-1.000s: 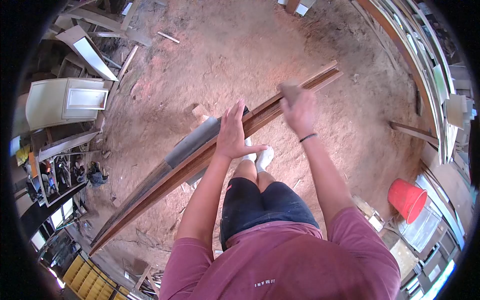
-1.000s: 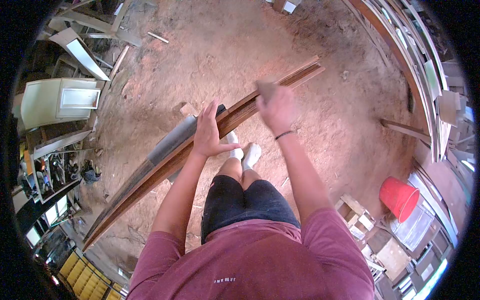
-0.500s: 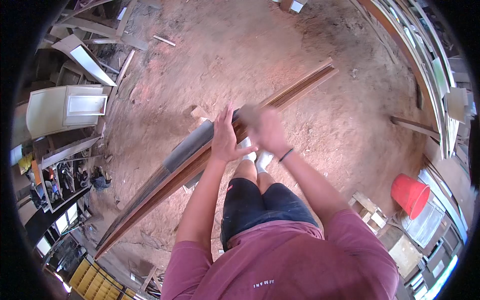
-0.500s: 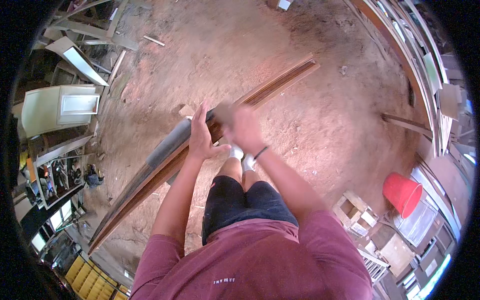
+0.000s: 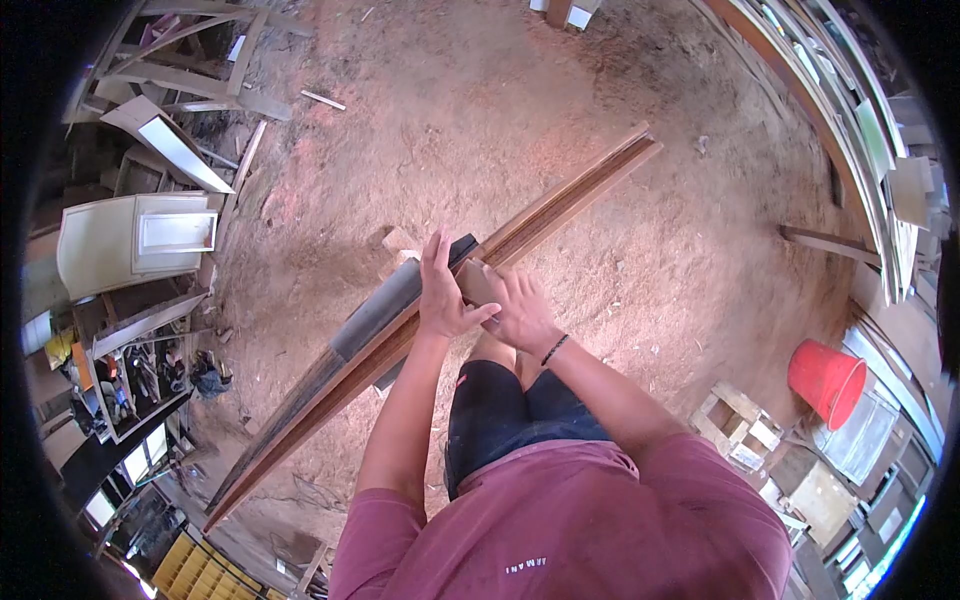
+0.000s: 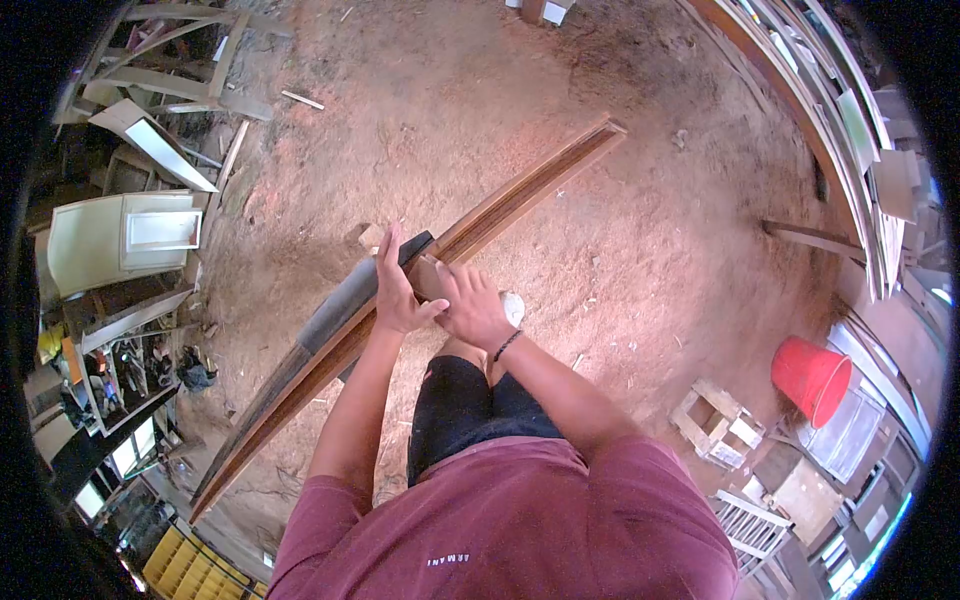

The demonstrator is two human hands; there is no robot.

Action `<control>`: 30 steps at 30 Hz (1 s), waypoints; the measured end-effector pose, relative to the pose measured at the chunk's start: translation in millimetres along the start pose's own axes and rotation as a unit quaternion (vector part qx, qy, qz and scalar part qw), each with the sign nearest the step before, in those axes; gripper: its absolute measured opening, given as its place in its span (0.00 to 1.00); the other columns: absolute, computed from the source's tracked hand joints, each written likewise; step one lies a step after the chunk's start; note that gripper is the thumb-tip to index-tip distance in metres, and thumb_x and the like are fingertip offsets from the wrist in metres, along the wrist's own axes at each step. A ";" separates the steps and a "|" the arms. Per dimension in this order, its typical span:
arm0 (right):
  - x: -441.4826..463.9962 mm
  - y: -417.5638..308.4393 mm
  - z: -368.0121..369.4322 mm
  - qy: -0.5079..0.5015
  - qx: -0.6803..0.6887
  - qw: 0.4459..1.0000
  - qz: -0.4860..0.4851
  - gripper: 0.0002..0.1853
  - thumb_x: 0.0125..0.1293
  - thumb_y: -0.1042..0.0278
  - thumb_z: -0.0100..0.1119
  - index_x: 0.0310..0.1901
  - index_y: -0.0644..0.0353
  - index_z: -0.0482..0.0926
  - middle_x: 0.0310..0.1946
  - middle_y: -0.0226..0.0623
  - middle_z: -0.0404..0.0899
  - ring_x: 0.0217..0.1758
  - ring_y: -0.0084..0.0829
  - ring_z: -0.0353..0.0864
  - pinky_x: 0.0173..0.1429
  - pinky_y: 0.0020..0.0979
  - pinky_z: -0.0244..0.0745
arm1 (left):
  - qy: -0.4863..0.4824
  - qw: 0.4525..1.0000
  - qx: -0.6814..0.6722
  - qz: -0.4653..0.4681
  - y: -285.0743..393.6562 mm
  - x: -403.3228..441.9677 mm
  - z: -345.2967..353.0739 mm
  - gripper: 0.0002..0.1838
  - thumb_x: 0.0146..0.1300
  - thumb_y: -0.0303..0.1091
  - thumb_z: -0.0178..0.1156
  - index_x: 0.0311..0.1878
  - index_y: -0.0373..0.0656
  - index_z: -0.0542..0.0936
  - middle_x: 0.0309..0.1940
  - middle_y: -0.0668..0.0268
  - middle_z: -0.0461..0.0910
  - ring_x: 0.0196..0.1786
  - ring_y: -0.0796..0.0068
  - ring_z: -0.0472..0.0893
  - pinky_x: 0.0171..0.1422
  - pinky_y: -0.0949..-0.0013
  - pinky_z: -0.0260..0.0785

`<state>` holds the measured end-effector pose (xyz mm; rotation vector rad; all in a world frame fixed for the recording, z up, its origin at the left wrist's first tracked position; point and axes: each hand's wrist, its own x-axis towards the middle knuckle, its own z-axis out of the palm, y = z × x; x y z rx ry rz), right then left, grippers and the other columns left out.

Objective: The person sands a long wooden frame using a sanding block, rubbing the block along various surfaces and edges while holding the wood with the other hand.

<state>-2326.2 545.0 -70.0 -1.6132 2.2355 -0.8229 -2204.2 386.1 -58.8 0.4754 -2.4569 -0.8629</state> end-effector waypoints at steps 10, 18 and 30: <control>40.7 74.2 -41.8 0.152 -0.119 0.967 0.167 0.33 0.65 0.57 0.70 0.67 0.67 0.72 0.48 0.52 0.75 0.53 0.54 0.77 0.62 0.54 0.75 | 0.005 1.000 -0.003 -0.011 1.7 2.1 0.7 0.73 0.53 0.82 0.69 0.85 0.36 0.50 0.84 0.38 0.54 0.84 0.35 0.57 0.87 0.35 0.47; 74.0 96.5 -79.0 0.035 -0.082 0.974 0.210 0.40 0.64 0.54 0.70 0.73 0.65 0.70 0.57 0.54 0.77 0.57 0.55 0.77 0.64 0.52 0.75 | -0.004 1.000 0.001 -0.011 1.1 0.3 -1.1 0.73 0.54 0.84 0.65 0.86 0.36 0.49 0.84 0.39 0.54 0.84 0.35 0.56 0.87 0.32 0.44; 66.9 -10.0 -67.6 -0.035 -0.069 0.990 0.119 0.30 0.65 0.57 0.67 0.66 0.64 0.78 0.52 0.54 0.81 0.59 0.57 0.80 0.67 0.52 0.76 | 0.050 0.997 0.044 -0.048 28.7 -46.0 -59.3 0.72 0.55 0.76 0.72 0.86 0.34 0.48 0.84 0.39 0.55 0.85 0.37 0.57 0.86 0.35 0.47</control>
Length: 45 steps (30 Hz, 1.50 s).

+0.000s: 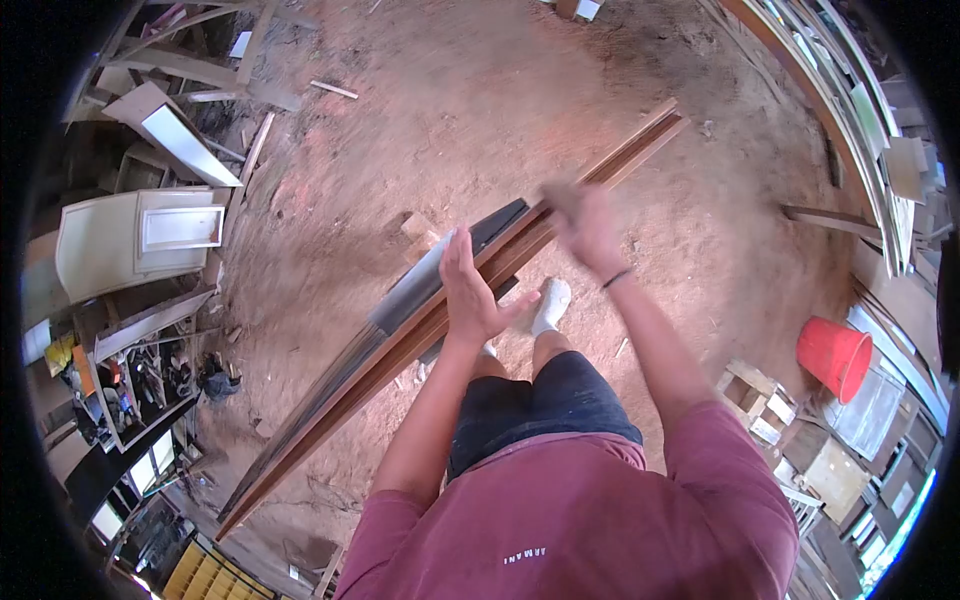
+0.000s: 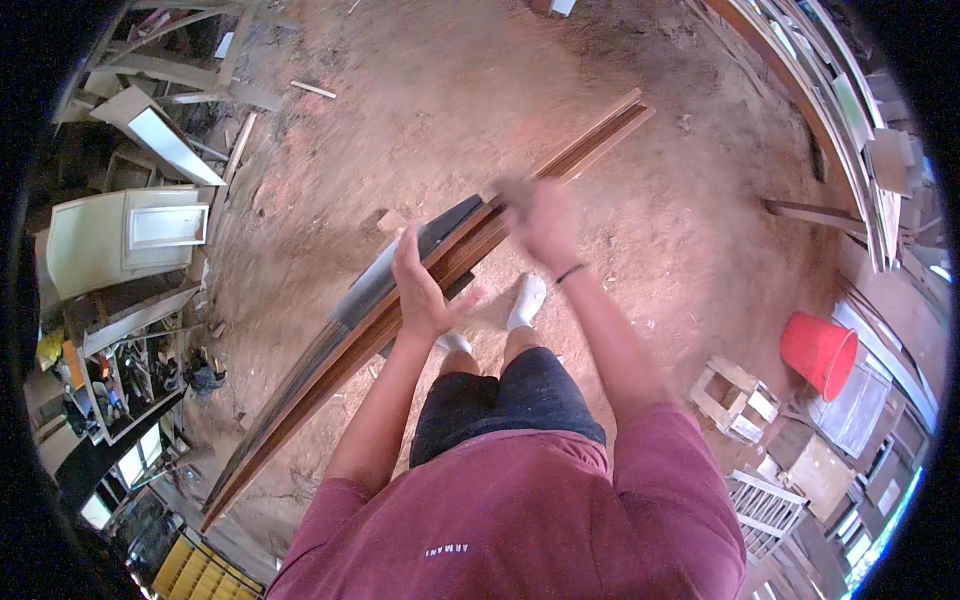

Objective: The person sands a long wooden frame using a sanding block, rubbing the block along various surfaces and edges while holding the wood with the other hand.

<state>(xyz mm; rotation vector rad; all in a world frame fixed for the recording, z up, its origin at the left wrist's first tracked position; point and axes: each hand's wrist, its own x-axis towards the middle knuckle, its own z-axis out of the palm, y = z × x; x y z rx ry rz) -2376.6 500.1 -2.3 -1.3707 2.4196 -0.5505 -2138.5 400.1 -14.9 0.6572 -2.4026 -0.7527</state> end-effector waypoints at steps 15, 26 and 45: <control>-0.3 -11.9 54.2 0.210 -0.024 0.973 0.092 0.31 0.66 0.53 0.70 0.60 0.70 0.75 0.54 0.58 0.76 0.59 0.56 0.76 0.64 0.55 0.73 | -0.139 0.987 0.068 -0.033 -46.8 -48.6 -43.1 0.68 0.52 0.60 0.81 0.84 0.31 0.54 0.86 0.42 0.54 0.89 0.44 0.55 0.92 0.44 0.46; -18.9 -49.6 62.8 0.065 -0.047 0.996 0.025 0.36 0.64 0.53 0.70 0.68 0.65 0.75 0.57 0.56 0.78 0.64 0.56 0.77 0.65 0.54 0.74 | -0.165 0.980 0.102 -0.035 -43.9 -48.3 -43.8 0.75 0.48 0.63 0.83 0.85 0.34 0.46 0.87 0.41 0.49 0.89 0.44 0.52 0.91 0.41 0.47; -49.0 -74.6 114.7 0.155 -0.024 0.987 -0.027 0.33 0.64 0.52 0.71 0.63 0.67 0.77 0.51 0.54 0.79 0.57 0.52 0.79 0.65 0.52 0.75 | -0.120 0.991 0.050 -0.020 -51.6 -54.7 -42.2 0.76 0.45 0.64 0.84 0.88 0.46 0.45 0.88 0.44 0.44 0.90 0.41 0.47 0.90 0.34 0.44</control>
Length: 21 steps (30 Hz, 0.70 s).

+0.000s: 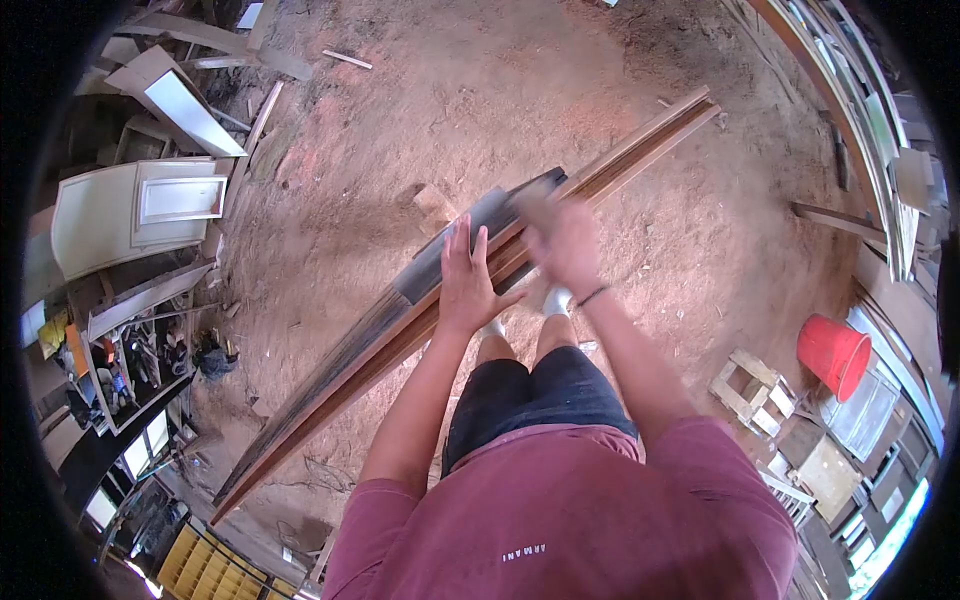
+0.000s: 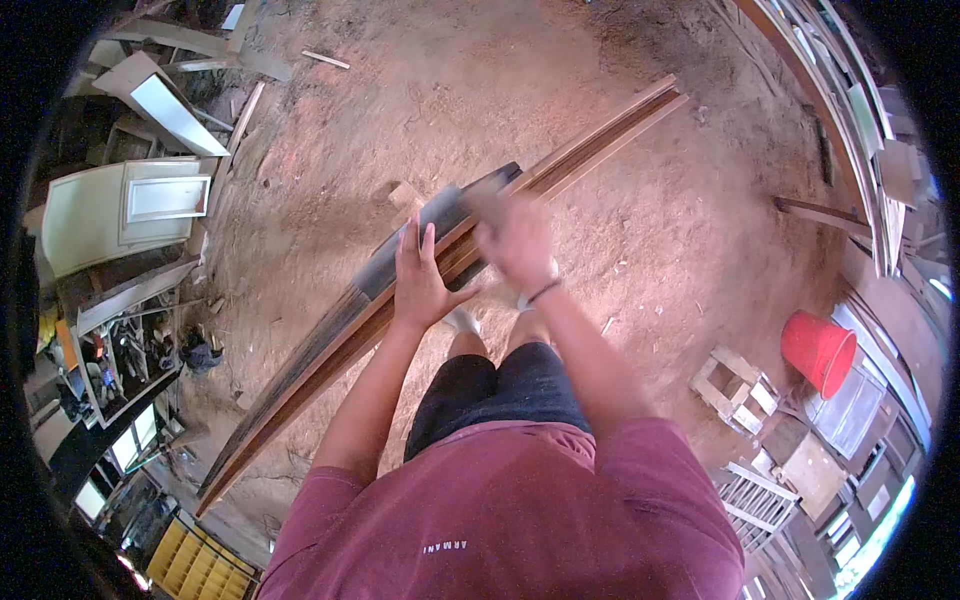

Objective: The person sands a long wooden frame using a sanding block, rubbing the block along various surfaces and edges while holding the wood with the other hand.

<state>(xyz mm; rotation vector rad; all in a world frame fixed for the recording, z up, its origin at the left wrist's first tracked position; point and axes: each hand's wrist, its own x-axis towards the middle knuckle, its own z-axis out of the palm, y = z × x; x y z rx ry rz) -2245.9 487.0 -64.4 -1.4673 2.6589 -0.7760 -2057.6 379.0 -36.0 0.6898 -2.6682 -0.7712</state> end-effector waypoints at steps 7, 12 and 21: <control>46.0 58.6 -48.8 -0.131 -0.008 0.986 0.106 0.35 0.68 0.52 0.69 0.69 0.67 0.73 0.58 0.56 0.75 0.62 0.57 0.77 0.66 0.55 0.74 | -0.001 1.000 0.018 0.014 2.3 1.6 -2.7 0.75 0.45 0.64 0.84 0.87 0.43 0.46 0.87 0.44 0.47 0.89 0.42 0.49 0.90 0.34 0.44; 5.1 37.6 -3.4 0.018 -0.022 0.998 0.061 0.31 0.68 0.54 0.70 0.65 0.68 0.75 0.55 0.56 0.79 0.58 0.58 0.79 0.62 0.56 0.76 | -0.001 1.000 0.027 -0.011 3.5 2.4 2.1 0.74 0.47 0.63 0.84 0.87 0.44 0.46 0.87 0.43 0.48 0.89 0.43 0.51 0.89 0.35 0.48; 49.9 101.4 -52.5 0.051 -0.009 0.976 0.211 0.34 0.67 0.51 0.69 0.66 0.68 0.75 0.53 0.54 0.80 0.59 0.55 0.80 0.64 0.56 0.75 | -0.028 0.996 0.080 -0.041 11.9 3.7 0.8 0.74 0.45 0.63 0.85 0.85 0.38 0.50 0.86 0.43 0.53 0.86 0.39 0.58 0.88 0.38 0.50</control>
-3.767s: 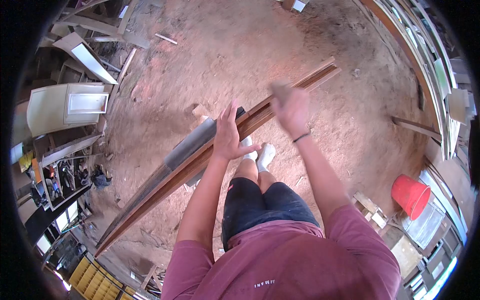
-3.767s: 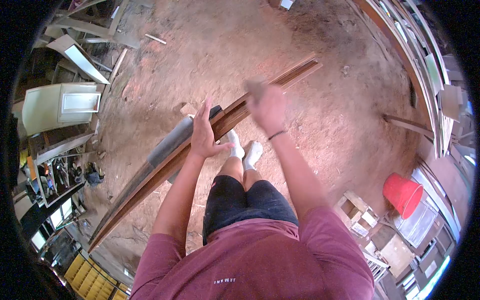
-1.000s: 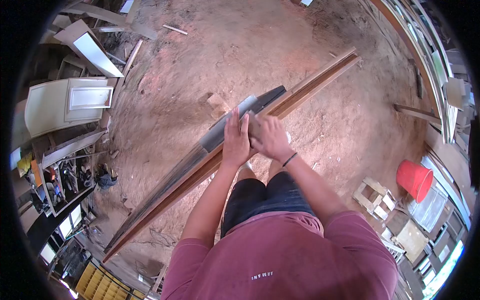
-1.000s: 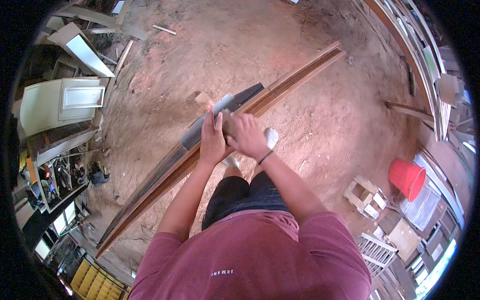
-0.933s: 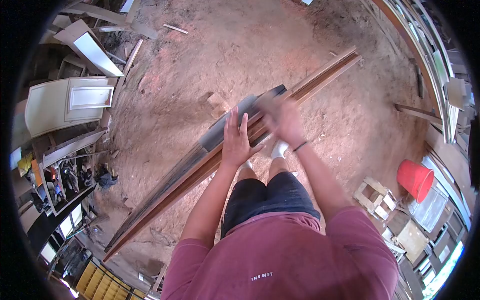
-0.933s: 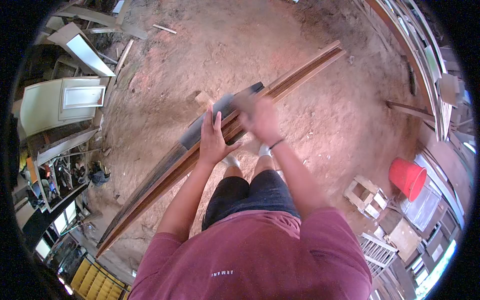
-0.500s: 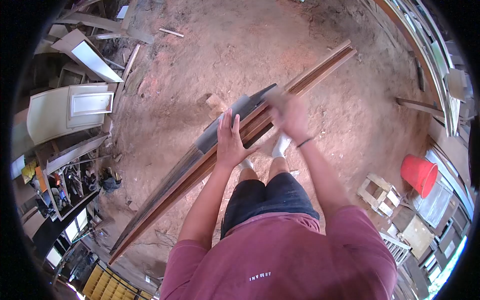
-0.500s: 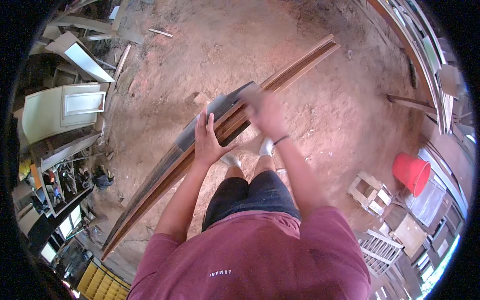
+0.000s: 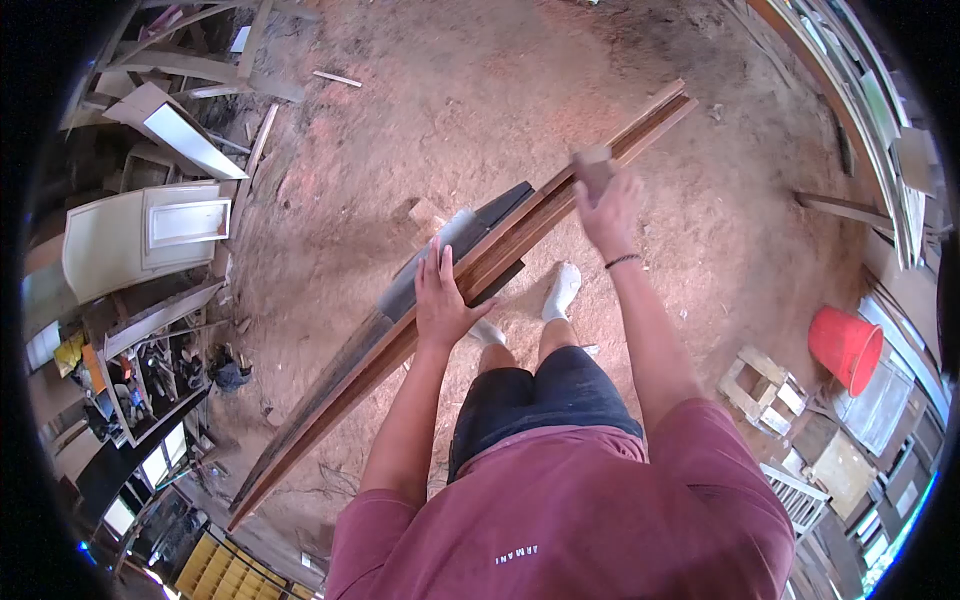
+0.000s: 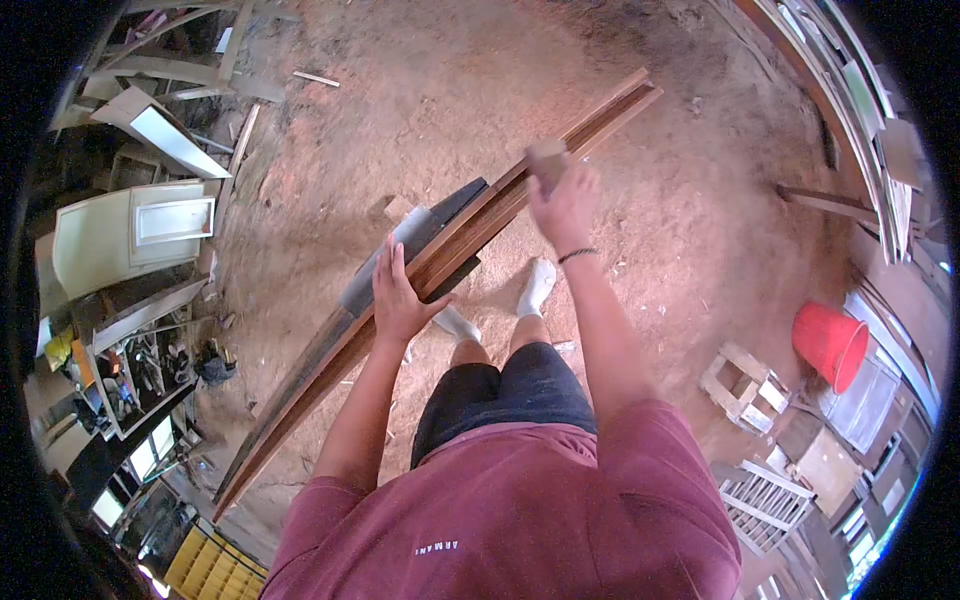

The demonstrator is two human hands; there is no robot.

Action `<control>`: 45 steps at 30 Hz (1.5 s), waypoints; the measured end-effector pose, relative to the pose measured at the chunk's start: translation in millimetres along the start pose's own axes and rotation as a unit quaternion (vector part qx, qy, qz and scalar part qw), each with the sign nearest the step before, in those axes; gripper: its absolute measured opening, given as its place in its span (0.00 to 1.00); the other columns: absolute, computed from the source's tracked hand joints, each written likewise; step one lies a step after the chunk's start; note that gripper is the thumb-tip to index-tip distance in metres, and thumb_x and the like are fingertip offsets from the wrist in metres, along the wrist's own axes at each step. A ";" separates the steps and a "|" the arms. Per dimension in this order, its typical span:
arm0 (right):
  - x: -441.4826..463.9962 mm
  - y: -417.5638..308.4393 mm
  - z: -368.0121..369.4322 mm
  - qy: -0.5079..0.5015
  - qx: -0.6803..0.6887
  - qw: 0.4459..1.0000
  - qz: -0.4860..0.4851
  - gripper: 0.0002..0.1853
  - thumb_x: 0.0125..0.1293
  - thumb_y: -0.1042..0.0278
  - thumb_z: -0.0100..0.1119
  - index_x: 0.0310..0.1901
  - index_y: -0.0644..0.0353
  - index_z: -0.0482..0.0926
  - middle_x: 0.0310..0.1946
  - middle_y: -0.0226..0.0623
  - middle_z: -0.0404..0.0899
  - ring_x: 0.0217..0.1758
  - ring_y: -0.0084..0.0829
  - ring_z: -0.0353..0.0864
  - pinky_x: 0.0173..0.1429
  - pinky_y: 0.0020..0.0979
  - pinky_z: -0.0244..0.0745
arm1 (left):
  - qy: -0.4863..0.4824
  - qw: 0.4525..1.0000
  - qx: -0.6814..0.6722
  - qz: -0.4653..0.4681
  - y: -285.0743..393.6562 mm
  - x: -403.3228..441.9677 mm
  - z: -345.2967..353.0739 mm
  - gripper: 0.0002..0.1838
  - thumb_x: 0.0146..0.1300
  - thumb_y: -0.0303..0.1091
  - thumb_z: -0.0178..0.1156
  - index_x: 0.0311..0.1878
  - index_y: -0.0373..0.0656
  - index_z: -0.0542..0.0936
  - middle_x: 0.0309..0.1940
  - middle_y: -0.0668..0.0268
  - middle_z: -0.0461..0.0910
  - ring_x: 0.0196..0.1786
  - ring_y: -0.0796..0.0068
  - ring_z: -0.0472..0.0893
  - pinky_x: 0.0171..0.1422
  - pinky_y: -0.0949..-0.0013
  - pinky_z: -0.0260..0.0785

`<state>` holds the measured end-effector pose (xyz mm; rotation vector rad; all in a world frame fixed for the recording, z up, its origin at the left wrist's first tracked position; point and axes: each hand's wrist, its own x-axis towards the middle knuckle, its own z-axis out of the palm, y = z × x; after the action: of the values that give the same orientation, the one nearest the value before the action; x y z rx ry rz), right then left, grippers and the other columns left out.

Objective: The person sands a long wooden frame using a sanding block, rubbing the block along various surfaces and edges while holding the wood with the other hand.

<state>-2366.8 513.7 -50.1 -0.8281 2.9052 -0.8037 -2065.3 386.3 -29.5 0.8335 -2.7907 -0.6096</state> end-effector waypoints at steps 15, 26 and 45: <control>42.0 48.8 -1.8 0.066 -0.032 0.997 -0.017 0.30 0.67 0.55 0.68 0.67 0.58 0.78 0.54 0.50 0.81 0.58 0.53 0.78 0.62 0.55 0.72 | -0.052 0.994 0.000 -0.093 13.2 13.8 -12.3 0.72 0.43 0.60 0.87 0.83 0.29 0.57 0.82 0.44 0.63 0.84 0.43 0.63 0.89 0.46 0.51; 117.6 75.1 0.8 -0.058 -0.012 0.992 -0.110 0.24 0.70 0.53 0.65 0.59 0.62 0.82 0.51 0.49 0.83 0.56 0.47 0.81 0.62 0.50 0.76 | -0.039 0.995 0.022 -0.086 11.7 8.2 -8.4 0.71 0.41 0.57 0.88 0.83 0.34 0.58 0.81 0.47 0.65 0.83 0.44 0.64 0.87 0.46 0.55; -82.6 -44.0 17.6 -0.272 0.154 0.921 -0.234 0.40 0.63 0.50 0.72 0.73 0.63 0.74 0.65 0.52 0.78 0.68 0.52 0.78 0.76 0.51 0.72 | -0.044 0.998 -0.001 -0.041 3.8 5.7 -12.5 0.78 0.38 0.70 0.85 0.84 0.33 0.54 0.83 0.45 0.61 0.85 0.40 0.60 0.90 0.41 0.47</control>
<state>-2271.7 514.2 -54.2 -1.4491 2.0579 -0.8473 -2068.6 381.8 -16.4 0.9484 -2.8452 -0.6793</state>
